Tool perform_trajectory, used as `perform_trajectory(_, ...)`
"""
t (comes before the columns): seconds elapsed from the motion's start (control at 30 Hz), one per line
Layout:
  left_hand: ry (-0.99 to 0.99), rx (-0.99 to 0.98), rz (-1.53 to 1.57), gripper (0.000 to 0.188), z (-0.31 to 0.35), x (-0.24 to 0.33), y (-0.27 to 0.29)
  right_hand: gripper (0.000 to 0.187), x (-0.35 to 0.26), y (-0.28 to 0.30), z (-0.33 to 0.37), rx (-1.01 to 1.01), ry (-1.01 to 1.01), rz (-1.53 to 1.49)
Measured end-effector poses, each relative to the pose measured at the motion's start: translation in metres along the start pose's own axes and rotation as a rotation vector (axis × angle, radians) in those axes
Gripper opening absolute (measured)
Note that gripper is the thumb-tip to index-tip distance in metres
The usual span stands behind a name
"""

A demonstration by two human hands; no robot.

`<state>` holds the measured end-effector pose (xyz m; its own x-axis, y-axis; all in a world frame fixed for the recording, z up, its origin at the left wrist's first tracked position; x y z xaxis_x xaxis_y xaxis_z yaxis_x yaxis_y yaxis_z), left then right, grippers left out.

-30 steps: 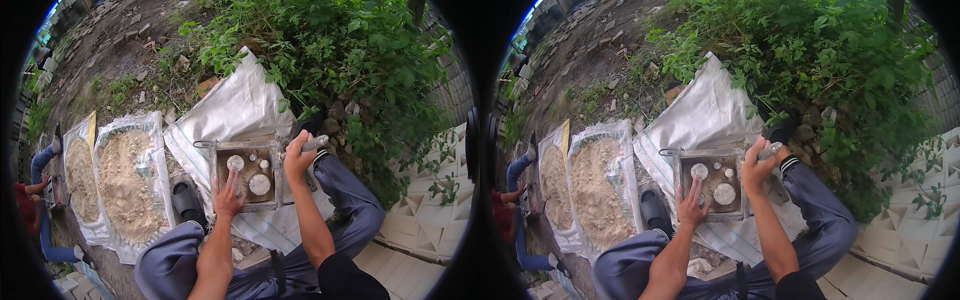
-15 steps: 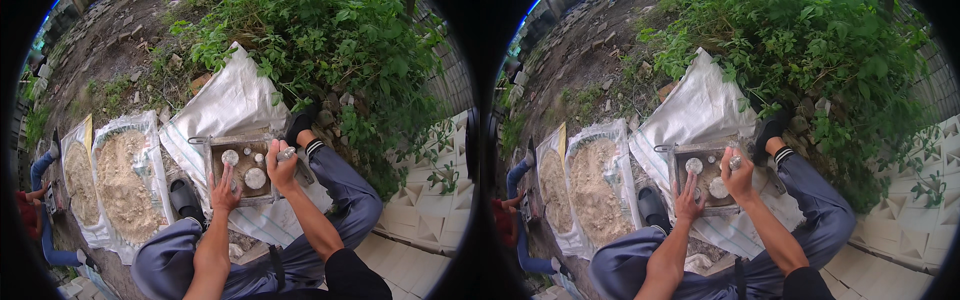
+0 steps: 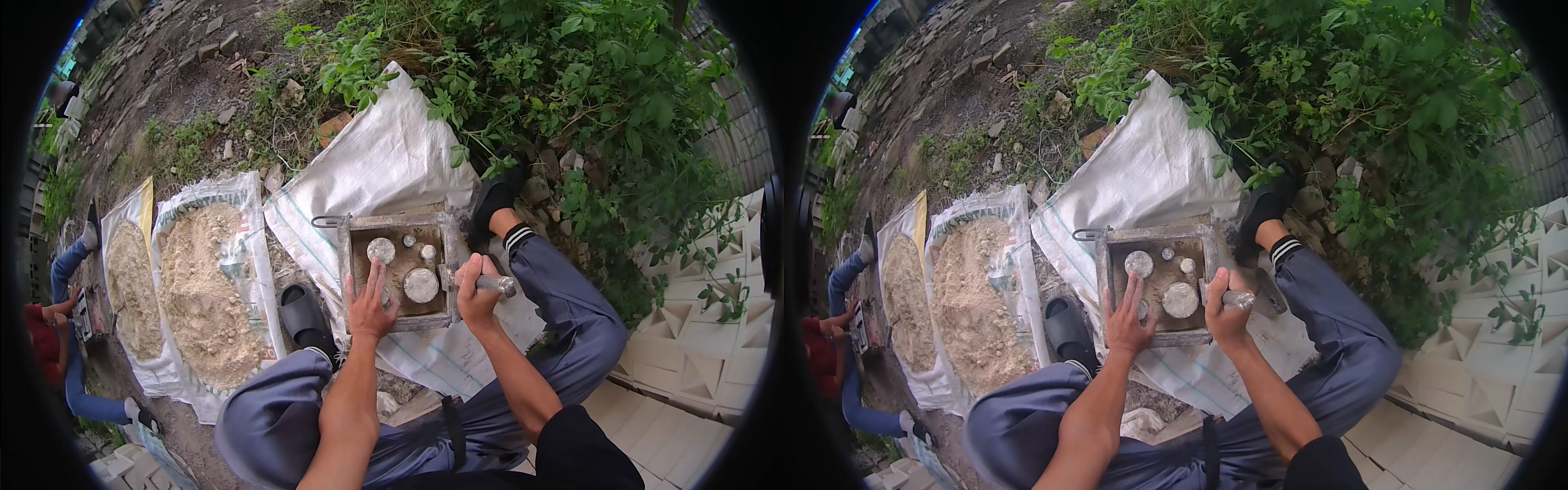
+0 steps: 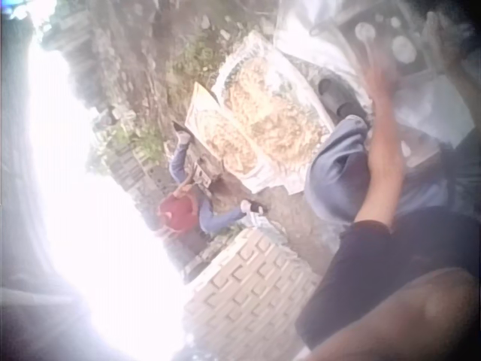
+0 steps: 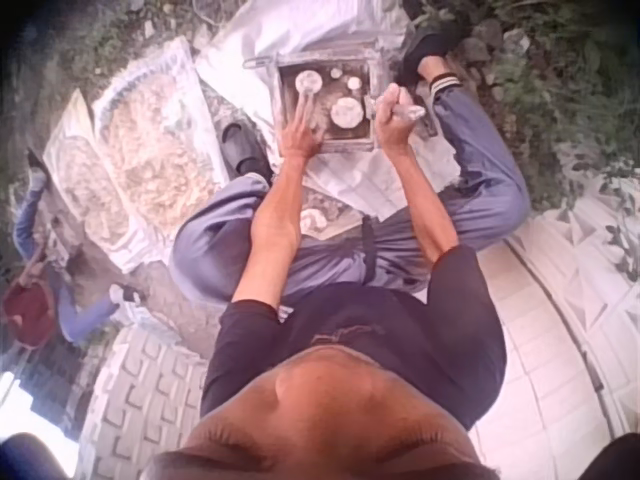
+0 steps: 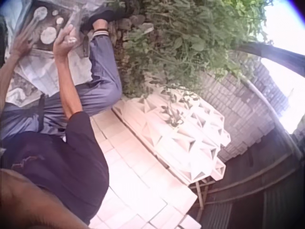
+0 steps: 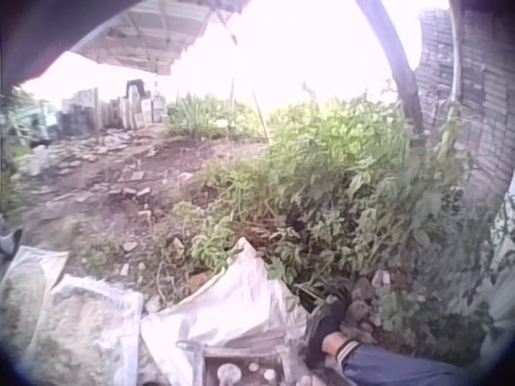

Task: The person uses a metal tamping tool to compact sand-like material into circular holes within a rectangular metal mold, repeatedly striking the material and smoothing the surface by hand.

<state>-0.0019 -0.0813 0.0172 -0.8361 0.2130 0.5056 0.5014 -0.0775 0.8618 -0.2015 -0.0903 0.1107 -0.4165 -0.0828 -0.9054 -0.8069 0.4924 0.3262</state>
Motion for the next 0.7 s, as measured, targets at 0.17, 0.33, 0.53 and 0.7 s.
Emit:
perform_trajectory(0.17,-0.045,0.043,-0.053,0.070,0.010,0.000,0.000,0.031,-0.029,0.017,0.038,0.019,0.073,0.152)
perform_trajectory(0.33,-0.005,-0.001,-0.009,0.071,0.002,-0.004,0.000,0.031,-0.033,-0.003,0.030,-0.142,0.113,0.244)
perform_trajectory(0.53,-0.032,0.039,-0.004,0.072,0.000,0.002,-0.002,0.034,0.007,0.022,0.044,-0.014,-0.059,0.030)
perform_trajectory(0.7,-0.030,0.030,-0.047,0.072,0.003,-0.001,0.000,0.034,-0.038,0.019,0.042,0.011,-0.078,0.042)
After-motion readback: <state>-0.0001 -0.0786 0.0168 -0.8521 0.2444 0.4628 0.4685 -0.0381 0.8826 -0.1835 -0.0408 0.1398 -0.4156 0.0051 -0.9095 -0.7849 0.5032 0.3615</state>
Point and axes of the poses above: each hand's wrist, its own z-axis away from the middle knuckle, its own y-axis out of the back of the hand, x = y × z, the point moved 6 cm from there along -z, towards the middle knuckle, and after that the axes turned 4 degrees about z, right-handed, at the moved point
